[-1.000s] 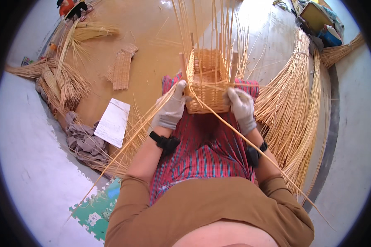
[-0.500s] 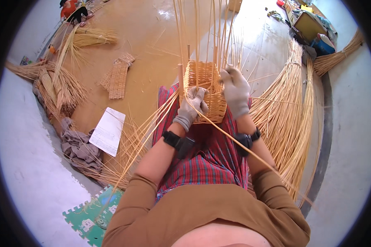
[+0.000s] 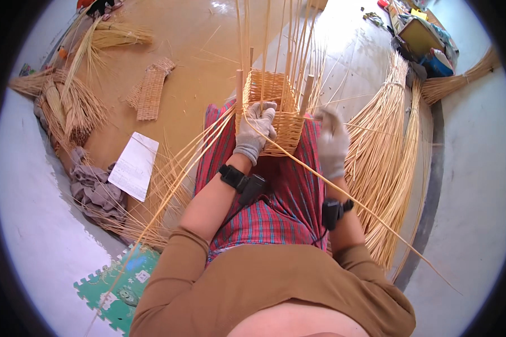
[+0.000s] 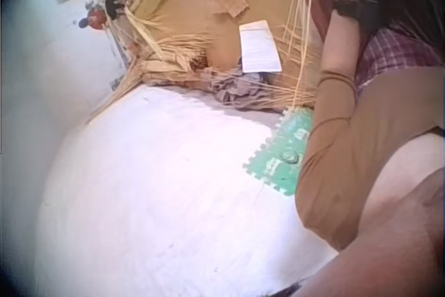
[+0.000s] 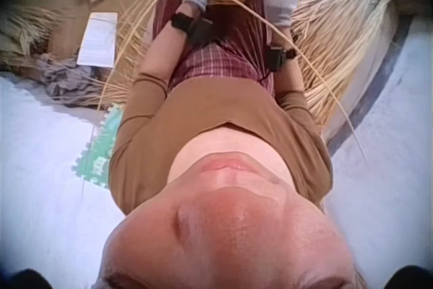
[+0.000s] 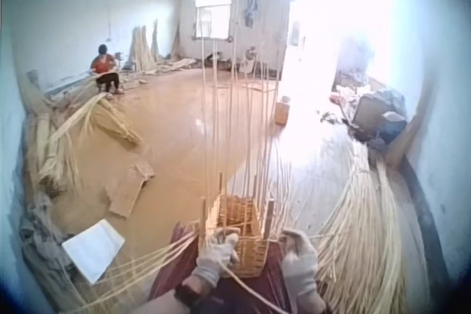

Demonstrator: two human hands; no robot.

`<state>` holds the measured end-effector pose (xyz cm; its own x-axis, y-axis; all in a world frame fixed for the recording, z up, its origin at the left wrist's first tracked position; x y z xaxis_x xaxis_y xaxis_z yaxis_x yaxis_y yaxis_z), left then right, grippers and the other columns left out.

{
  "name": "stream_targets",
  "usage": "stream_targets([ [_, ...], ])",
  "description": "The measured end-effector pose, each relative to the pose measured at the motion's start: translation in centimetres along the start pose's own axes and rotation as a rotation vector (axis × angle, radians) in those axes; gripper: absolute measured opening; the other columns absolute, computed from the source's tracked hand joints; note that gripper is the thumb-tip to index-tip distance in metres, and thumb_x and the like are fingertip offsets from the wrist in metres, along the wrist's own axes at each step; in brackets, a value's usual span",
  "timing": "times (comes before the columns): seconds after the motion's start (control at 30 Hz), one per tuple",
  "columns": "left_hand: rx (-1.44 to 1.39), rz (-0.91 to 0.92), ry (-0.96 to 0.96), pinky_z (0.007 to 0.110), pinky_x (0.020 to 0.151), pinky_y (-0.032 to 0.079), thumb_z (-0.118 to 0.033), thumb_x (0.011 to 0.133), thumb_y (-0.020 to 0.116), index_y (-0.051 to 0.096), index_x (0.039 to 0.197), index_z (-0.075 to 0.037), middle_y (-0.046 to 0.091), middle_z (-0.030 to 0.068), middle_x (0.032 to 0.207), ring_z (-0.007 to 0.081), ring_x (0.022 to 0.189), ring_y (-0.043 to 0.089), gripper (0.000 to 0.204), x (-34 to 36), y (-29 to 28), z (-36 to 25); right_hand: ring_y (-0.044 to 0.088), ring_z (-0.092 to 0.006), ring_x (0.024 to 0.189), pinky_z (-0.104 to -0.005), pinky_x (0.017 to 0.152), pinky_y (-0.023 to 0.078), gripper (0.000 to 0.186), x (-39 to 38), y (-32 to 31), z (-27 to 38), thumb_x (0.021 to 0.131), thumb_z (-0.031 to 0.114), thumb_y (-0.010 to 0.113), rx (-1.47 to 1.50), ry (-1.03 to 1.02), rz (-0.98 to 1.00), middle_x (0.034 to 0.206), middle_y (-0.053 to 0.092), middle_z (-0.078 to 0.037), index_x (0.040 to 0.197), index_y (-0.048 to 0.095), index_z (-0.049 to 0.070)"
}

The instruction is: The person is weaving a rectangular basket from straw or willow strips around a set of vertical wooden posts.

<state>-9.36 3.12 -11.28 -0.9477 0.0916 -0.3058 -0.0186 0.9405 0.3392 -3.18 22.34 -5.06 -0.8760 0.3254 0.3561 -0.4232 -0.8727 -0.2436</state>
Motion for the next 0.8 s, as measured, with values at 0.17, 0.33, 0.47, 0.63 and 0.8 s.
stream_targets([
  [0.17, 0.056, -0.003, 0.107, 0.025, 0.042, 0.044, -0.014, 0.105, 0.063, 0.062, 0.132, -0.008, 0.062, 0.0009, 0.069, 0.0093, 0.048, 0.056, 0.028, -2.2, -1.2, 0.4, 0.072, -0.0172, 0.102, -0.03, 0.089, 0.055, 0.043, -3.4, 2.6, 4.1, 0.102, 0.005, 0.063, -0.087, 0.187, 0.143, 0.113, 0.074, -0.015, 0.145, 0.058, 0.007],
  [0.33, 0.08, -0.228, 0.312, 0.026, 0.063, 0.056, -0.013, 0.102, 0.069, 0.065, 0.12, -0.002, 0.071, 0.0024, 0.082, 0.0096, 0.067, 0.065, 0.022, -4.2, -8.6, 1.0, 0.064, -0.0354, 0.124, -0.0417, 0.101, 0.054, 0.07, -2.0, 5.8, 1.7, 0.092, 0.003, 0.069, -0.404, -0.153, 0.29, 0.139, 0.062, -0.021, 0.156, 0.043, 0.009],
  [0.47, 0.326, -0.285, 0.592, 0.026, 0.062, 0.055, -0.015, 0.099, 0.074, 0.068, 0.107, -0.003, 0.071, 0.0022, 0.081, 0.0101, 0.067, 0.065, 0.015, -5.6, -9.1, -3.7, 0.071, -0.0327, 0.106, -0.0391, 0.085, 0.059, 0.044, -4.3, 5.4, 3.2, 0.093, 0.009, 0.071, -0.184, -0.07, 0.142, 0.126, 0.069, -0.017, 0.137, 0.064, 0.008],
  [0.63, 0.295, -0.166, 0.833, 0.028, 0.067, 0.056, -0.015, 0.095, 0.079, 0.066, 0.099, 0.0, 0.073, 0.0049, 0.091, 0.012, 0.077, 0.069, 0.02, -5.8, -9.9, -1.7, 0.072, -0.0308, 0.087, -0.039, 0.075, 0.058, 0.024, -7.4, 9.9, 9.0, 0.093, 0.014, 0.073, -0.129, -0.374, 0.477, 0.095, 0.073, -0.012, 0.116, 0.075, 0.012],
  [0.8, 0.514, 0.113, 0.324, 0.035, 0.087, 0.057, -0.013, 0.095, 0.077, 0.065, 0.129, -0.002, 0.071, 0.0073, 0.106, 0.0173, 0.097, 0.068, 0.038, -3.1, -9.8, -3.8, 0.071, -0.0295, 0.081, -0.0397, 0.069, 0.057, 0.026, -8.2, 11.4, 10.2, 0.089, 0.019, 0.077, -0.266, -0.495, 0.577, 0.09, 0.07, -0.009, 0.115, 0.076, 0.013],
])
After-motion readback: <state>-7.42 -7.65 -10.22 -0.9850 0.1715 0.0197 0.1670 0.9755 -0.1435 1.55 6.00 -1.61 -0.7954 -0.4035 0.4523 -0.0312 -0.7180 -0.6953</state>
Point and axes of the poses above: each hand's wrist, its own x-axis towards the middle knuckle, its own y-axis out of the palm, z = x × y, the point moved 6 cm from there along x, towards the middle knuckle
